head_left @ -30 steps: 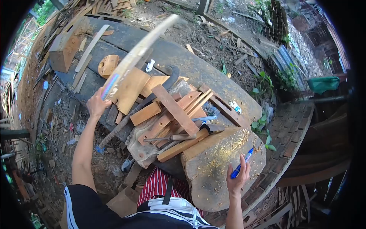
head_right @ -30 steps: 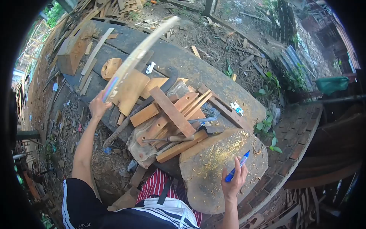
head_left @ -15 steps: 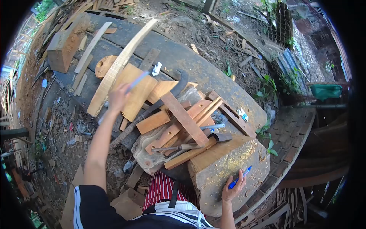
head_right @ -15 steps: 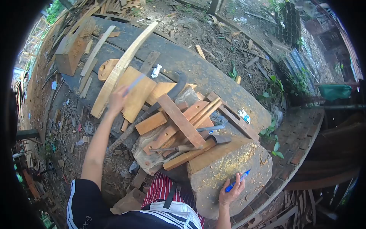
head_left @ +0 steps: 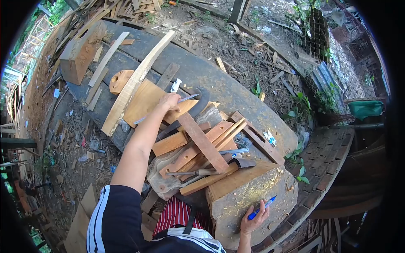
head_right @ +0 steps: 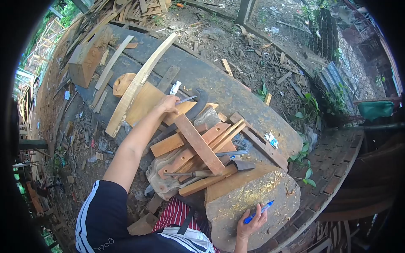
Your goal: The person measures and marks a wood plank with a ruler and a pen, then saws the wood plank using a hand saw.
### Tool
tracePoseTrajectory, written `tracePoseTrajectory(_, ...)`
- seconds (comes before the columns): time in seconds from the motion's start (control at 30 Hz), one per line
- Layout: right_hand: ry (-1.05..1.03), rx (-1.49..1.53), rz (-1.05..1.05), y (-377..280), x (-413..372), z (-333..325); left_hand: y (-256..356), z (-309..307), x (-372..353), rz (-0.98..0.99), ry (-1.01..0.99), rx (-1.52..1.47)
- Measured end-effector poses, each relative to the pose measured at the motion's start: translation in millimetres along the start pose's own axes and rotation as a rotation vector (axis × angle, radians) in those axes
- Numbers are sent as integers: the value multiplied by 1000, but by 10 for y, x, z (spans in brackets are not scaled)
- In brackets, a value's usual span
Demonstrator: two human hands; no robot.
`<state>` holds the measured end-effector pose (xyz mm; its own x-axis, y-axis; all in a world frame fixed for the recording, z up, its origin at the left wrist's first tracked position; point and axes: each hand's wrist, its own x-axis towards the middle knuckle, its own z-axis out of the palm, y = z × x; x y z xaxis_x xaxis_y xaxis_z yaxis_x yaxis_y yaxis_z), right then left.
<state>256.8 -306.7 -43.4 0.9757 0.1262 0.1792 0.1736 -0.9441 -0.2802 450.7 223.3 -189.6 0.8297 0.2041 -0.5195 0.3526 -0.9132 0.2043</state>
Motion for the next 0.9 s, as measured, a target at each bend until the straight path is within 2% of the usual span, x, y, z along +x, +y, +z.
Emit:
tracePoseTrajectory(0.1,-9,-14,-9,18,5,-10,19,12,135,-51,-33,-1)
tracePoseTrajectory(0.17,-13,-15,-17,27,7,-9,-2,23,241,-170,-127,-100)
tracePoseTrajectory(0.3,-26,4,0,39,1,-7,-86,12,363,-235,-221,-145)
tracePoseTrajectory(0.37,-33,3,-3,47,7,-7,-176,122,371,-96,-107,-257)
tracePoseTrajectory(0.4,-34,9,-1,50,9,-5,-183,152,372,-102,-110,-259)
tracePoseTrajectory(0.47,-40,10,5,52,12,-4,-167,218,397,93,-47,-158)
tracePoseTrajectory(0.6,-52,4,6,50,29,-27,-34,148,353,148,-29,-54)
tracePoseTrajectory(0.67,-54,25,0,58,25,-25,93,41,317,47,5,12)
tracePoseTrajectory(0.73,-61,15,-1,74,26,-36,41,-9,374,46,-37,-3)
tracePoseTrajectory(0.8,-61,26,0,78,23,-24,-72,6,459,50,-95,-234)
tracePoseTrajectory(0.83,-63,33,6,72,27,-24,-62,6,452,-10,-143,-294)
tracePoseTrajectory(0.9,-57,41,1,58,44,-36,71,-68,325,-54,-128,-301)
